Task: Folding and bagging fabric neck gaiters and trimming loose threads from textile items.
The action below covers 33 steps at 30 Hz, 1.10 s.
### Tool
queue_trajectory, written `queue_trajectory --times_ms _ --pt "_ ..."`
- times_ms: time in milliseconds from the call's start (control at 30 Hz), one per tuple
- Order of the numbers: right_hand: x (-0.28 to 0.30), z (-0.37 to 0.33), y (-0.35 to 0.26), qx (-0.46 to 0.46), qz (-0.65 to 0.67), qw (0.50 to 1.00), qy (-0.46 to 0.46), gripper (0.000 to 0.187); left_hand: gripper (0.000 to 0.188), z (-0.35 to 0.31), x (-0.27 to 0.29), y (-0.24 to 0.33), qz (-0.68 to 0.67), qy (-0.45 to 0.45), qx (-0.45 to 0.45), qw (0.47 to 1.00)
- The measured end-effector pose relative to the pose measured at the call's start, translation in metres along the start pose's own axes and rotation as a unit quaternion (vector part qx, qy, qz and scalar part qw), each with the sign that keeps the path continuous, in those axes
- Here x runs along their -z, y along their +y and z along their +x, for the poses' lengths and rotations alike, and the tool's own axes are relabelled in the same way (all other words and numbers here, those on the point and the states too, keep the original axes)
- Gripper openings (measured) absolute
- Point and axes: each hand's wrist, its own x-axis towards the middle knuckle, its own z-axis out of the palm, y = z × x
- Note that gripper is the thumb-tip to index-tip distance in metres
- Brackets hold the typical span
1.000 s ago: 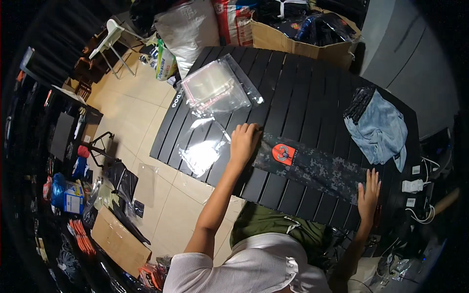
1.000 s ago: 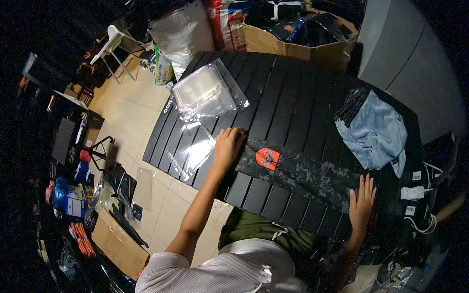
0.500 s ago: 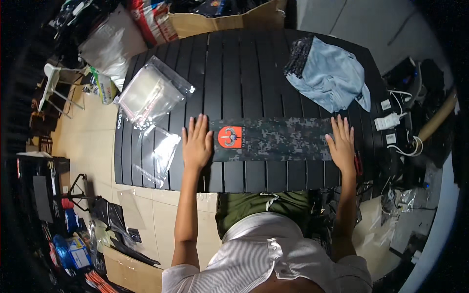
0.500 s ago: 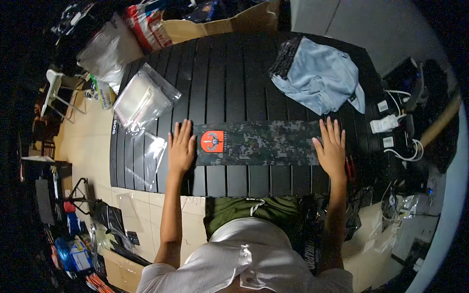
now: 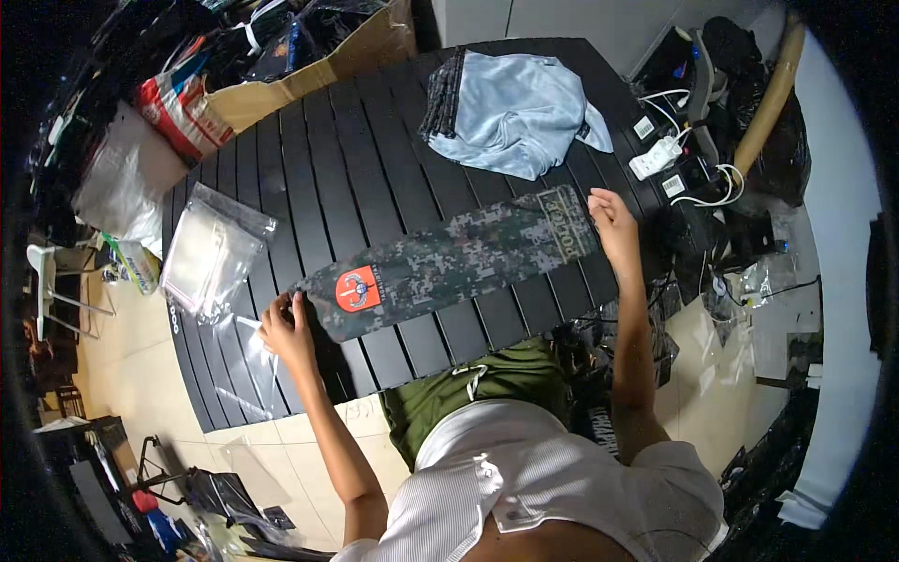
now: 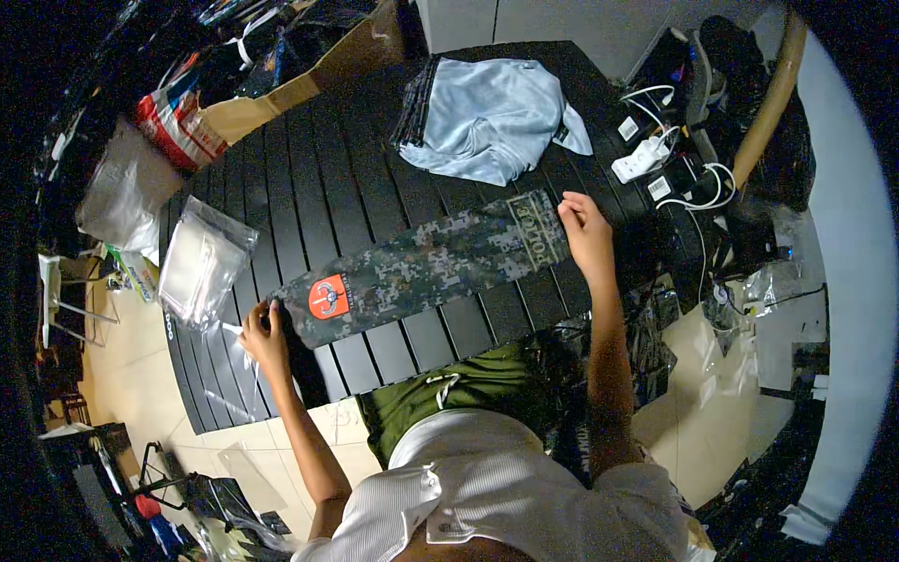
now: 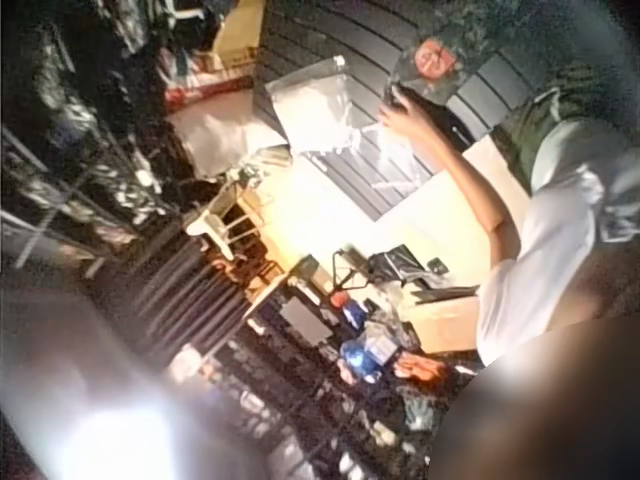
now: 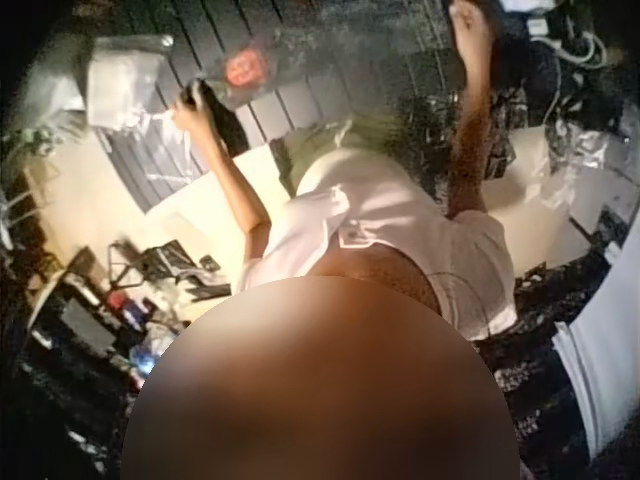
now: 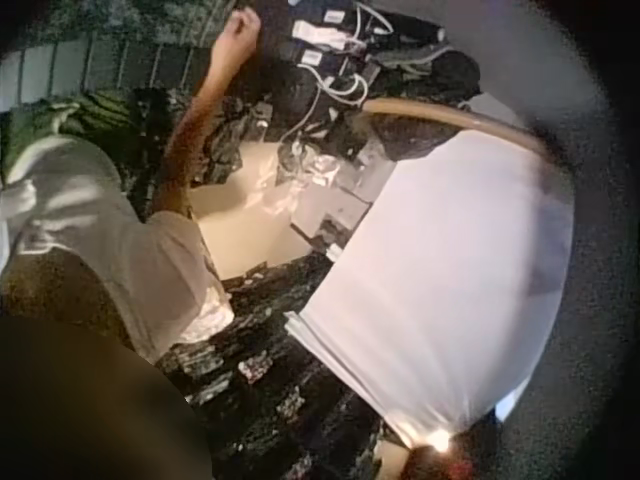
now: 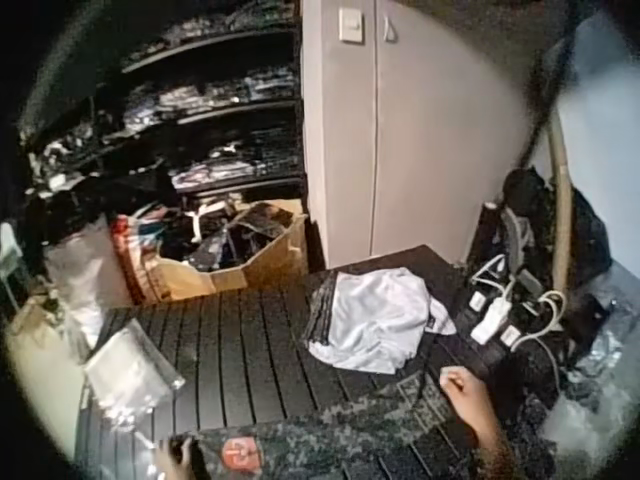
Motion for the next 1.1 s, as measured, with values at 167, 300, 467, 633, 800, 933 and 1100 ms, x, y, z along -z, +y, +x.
queue_trajectory --times_ms 167,300,467,633,800,933,1100 --pt "-0.018 -0.003 0.011 0.016 -0.123 0.992 0.022 0.030 0.025 0.007 -0.011 -0.025 -0.193 -0.029 0.112 0.974" --pt "-0.022 -0.003 0.018 0.109 -0.206 0.971 0.060 0.031 0.024 0.006 -0.012 -0.034 -0.265 -0.009 0.102 0.959" --pt "-0.027 0.005 0.018 0.127 -0.263 0.956 0.033 0.031 0.027 0.008 -0.008 -0.030 -0.252 -0.025 0.117 0.960" --pt "-0.029 0.030 0.008 0.190 -0.261 0.947 0.004 0.026 0.026 0.015 -0.005 -0.013 -0.200 -0.036 0.101 0.974" --pt "-0.016 0.049 0.010 0.122 -0.150 0.974 -0.122 0.014 0.020 0.024 -0.006 -0.034 -0.282 -0.078 0.093 0.952" --pt "-0.007 0.048 0.007 0.037 -0.004 0.984 -0.175 0.013 0.019 0.021 0.010 -0.030 -0.396 -0.094 0.095 0.909" --pt "-0.014 0.050 0.006 0.027 0.030 0.974 -0.222 0.023 0.031 0.016 0.009 -0.031 -0.246 -0.052 0.050 0.967"
